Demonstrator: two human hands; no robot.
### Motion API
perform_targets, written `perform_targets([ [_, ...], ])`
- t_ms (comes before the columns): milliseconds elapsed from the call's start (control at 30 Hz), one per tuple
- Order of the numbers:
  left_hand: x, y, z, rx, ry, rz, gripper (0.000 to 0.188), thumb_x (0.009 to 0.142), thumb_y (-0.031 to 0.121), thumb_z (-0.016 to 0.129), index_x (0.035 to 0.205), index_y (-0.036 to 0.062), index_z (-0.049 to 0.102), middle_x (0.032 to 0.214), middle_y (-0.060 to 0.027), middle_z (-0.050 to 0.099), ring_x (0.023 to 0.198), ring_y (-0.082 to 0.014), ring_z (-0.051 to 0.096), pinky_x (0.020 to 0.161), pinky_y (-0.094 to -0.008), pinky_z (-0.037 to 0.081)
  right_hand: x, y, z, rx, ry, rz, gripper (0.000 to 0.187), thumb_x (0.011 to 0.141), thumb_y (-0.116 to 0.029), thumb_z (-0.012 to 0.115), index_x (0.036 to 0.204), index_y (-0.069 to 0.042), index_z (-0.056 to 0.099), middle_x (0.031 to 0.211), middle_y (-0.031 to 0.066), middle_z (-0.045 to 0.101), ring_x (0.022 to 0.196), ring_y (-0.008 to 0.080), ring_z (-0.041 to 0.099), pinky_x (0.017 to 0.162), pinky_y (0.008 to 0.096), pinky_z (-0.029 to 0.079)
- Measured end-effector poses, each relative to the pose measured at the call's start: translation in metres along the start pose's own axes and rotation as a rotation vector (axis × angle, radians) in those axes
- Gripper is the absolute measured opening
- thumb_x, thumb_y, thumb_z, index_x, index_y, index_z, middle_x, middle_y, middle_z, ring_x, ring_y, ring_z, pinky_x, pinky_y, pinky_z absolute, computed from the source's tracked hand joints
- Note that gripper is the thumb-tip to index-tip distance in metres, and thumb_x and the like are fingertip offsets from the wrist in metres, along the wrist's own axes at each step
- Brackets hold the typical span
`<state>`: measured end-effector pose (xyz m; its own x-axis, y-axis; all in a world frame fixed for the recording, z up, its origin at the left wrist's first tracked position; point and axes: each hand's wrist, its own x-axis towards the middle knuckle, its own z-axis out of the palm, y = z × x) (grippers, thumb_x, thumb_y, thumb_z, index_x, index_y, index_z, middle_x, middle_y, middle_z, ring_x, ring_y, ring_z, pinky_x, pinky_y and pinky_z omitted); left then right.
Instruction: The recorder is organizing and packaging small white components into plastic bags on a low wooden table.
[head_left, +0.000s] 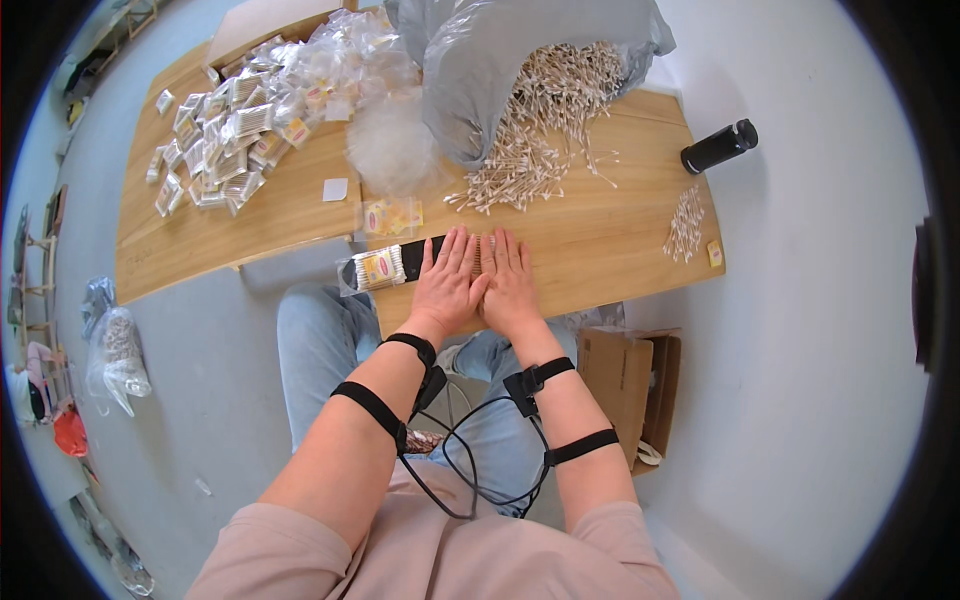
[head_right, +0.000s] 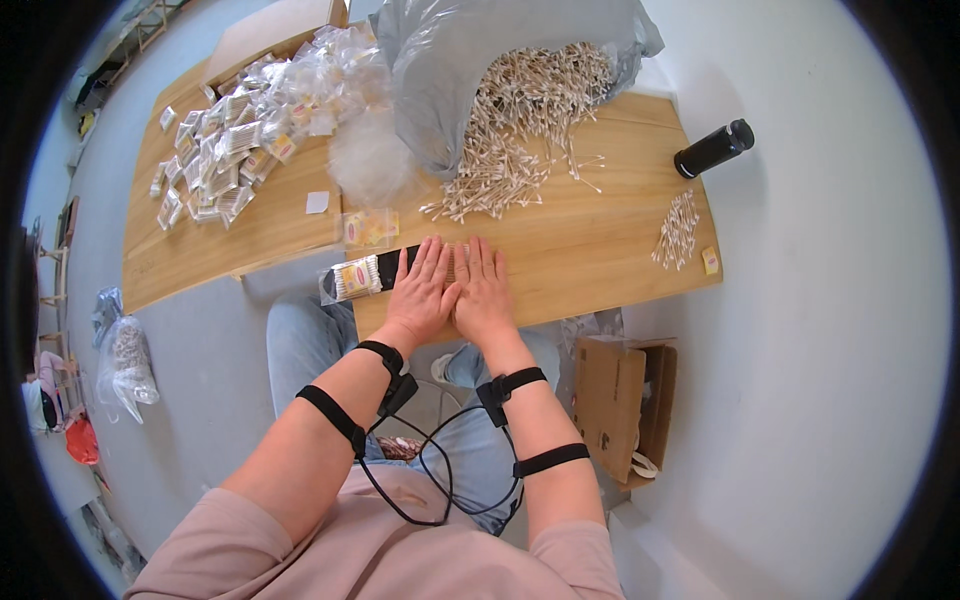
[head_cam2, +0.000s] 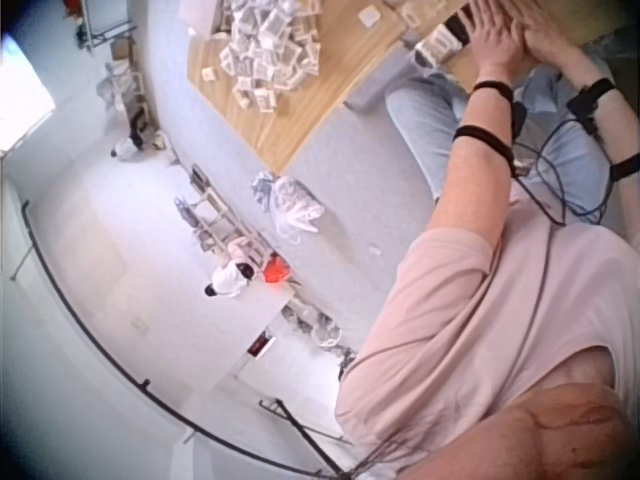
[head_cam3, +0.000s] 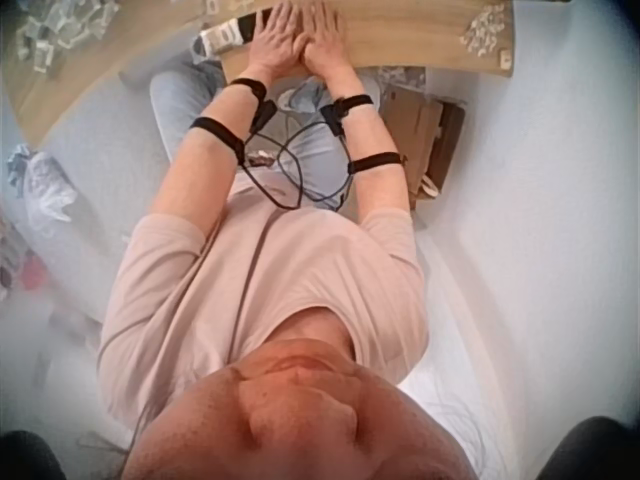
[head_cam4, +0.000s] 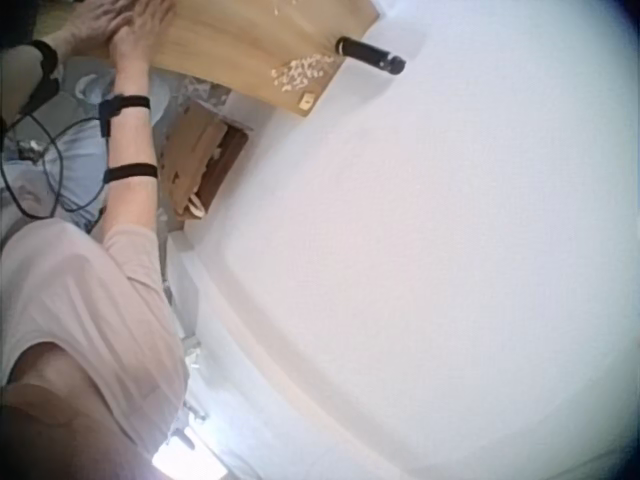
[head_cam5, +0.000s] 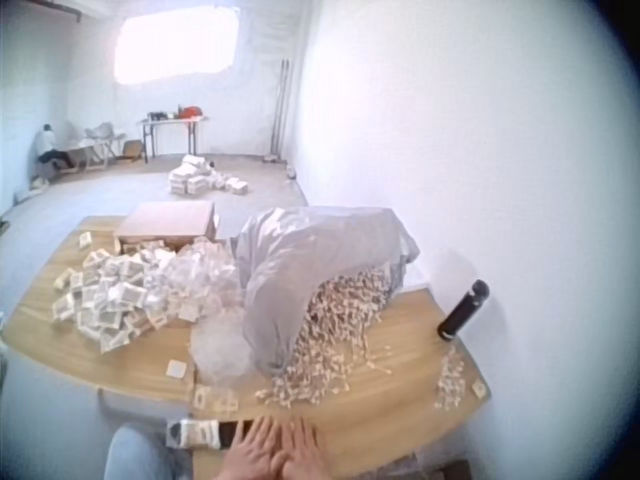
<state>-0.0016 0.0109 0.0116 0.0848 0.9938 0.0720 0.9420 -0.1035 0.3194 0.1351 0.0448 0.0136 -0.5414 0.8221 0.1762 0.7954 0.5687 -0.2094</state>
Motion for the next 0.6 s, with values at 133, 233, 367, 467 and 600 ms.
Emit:
perform_targets([
  [133,-0.0006,-0.0010,-0.0029,-0.008,-0.006,0.013,0.066,0.098,0.045,0.039,0.148,0.0028,0.033,0.158,-0.0147,0.025,0.148,-0.0259,0.016,0.119,-0.0494,0.008,0.0003,-0.0013,-0.0001,-0.006,0.010,-0.005,0.059,0.091,-0.027,0.045,0.143,0.000,0.040,0.149,0.0237,0.036,0.142,0.0364,0.027,0.117,0.0525,0.016],
  [233,0.0016,0.0016,-0.0015,-0.004,0.026,0.027,0.062,0.098,0.040,0.039,0.147,0.0018,0.034,0.157,-0.0156,0.026,0.148,-0.0272,0.018,0.119,-0.0487,0.009,-0.0003,0.0018,0.0045,-0.019,0.019,0.015,0.059,0.090,-0.027,0.046,0.142,0.000,0.041,0.149,0.0236,0.036,0.142,0.0363,0.029,0.117,0.0520,0.017],
  [367,0.0004,-0.0033,0.0008,0.011,0.001,0.026,0.061,0.099,0.039,0.039,0.147,0.0024,0.035,0.157,-0.0150,0.027,0.148,-0.0267,0.019,0.119,-0.0488,0.009,0.0021,-0.0001,0.0059,0.014,0.044,0.027,0.058,0.090,-0.025,0.047,0.142,0.000,0.040,0.149,0.0217,0.036,0.141,0.0355,0.030,0.117,0.0514,0.017],
  [467,0.0018,0.0006,0.0048,-0.013,-0.006,0.026,0.060,0.099,0.038,0.039,0.148,0.0034,0.034,0.157,-0.0143,0.027,0.148,-0.0264,0.018,0.119,-0.0488,0.010,-0.0010,0.0037,0.0062,0.023,0.071,0.033,0.057,0.090,-0.024,0.047,0.141,0.000,0.042,0.149,0.0213,0.038,0.141,0.0353,0.031,0.117,0.0504,0.018],
  [600,0.0047,0.0010,0.0066,0.007,0.001,0.008,0.061,0.098,0.039,0.040,0.149,0.0050,0.033,0.158,-0.0131,0.026,0.148,-0.0259,0.018,0.119,-0.0495,0.009,-0.0006,0.0071,0.0032,0.131,0.104,0.042,0.057,0.087,-0.016,0.051,0.141,0.000,0.042,0.148,0.0196,0.039,0.139,0.0365,0.034,0.115,0.0495,0.024],
])
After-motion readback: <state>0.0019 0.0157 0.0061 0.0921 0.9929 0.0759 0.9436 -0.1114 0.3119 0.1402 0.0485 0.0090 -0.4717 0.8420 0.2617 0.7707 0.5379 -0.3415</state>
